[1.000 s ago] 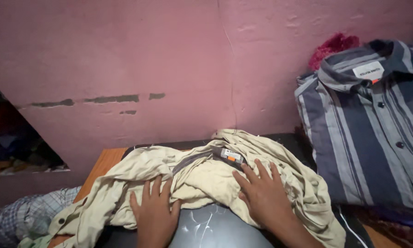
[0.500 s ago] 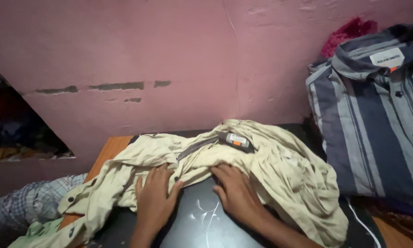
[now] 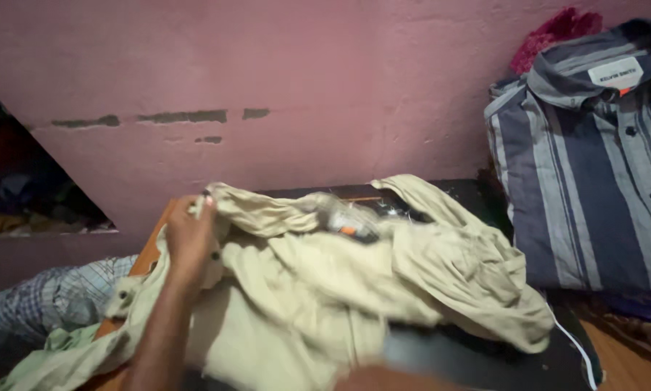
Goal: The person picks up a light-colored shirt from a pile, spreads it out on a table, and fastens the buttons one by one from top to bottom.
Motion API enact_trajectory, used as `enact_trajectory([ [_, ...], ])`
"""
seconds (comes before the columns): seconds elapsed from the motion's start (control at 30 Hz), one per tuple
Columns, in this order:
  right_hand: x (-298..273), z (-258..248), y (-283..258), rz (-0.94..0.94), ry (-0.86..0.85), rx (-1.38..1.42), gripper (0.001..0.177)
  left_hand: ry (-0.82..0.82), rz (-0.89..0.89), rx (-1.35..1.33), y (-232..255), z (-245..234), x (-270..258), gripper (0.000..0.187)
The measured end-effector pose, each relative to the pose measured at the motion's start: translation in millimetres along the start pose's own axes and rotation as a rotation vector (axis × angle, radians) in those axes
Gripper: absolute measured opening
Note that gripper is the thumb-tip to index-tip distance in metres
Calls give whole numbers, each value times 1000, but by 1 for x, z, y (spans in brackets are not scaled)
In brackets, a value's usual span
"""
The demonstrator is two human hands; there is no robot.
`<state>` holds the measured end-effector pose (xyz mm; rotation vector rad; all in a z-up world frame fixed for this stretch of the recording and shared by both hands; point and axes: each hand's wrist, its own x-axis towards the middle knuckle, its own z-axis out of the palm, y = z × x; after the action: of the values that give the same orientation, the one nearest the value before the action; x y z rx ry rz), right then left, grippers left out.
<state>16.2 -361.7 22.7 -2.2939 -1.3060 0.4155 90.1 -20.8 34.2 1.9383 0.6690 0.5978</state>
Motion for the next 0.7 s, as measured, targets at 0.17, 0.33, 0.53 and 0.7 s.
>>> enact_trajectory([
  [0.17,-41,-24,-27,71,-46,88,22,159,23,-105,-5,8,12,30],
  [0.33,-47,-77,-39,356,150,85,30,-23,189,245,17,31,-45,52],
  [0.53,-50,-105,-8,585,151,145,58,-205,635,666,45,30,-96,75],
  [0.7,-52,-102,-8,380,-36,-33,63,-416,641,865,42,19,-103,43],
])
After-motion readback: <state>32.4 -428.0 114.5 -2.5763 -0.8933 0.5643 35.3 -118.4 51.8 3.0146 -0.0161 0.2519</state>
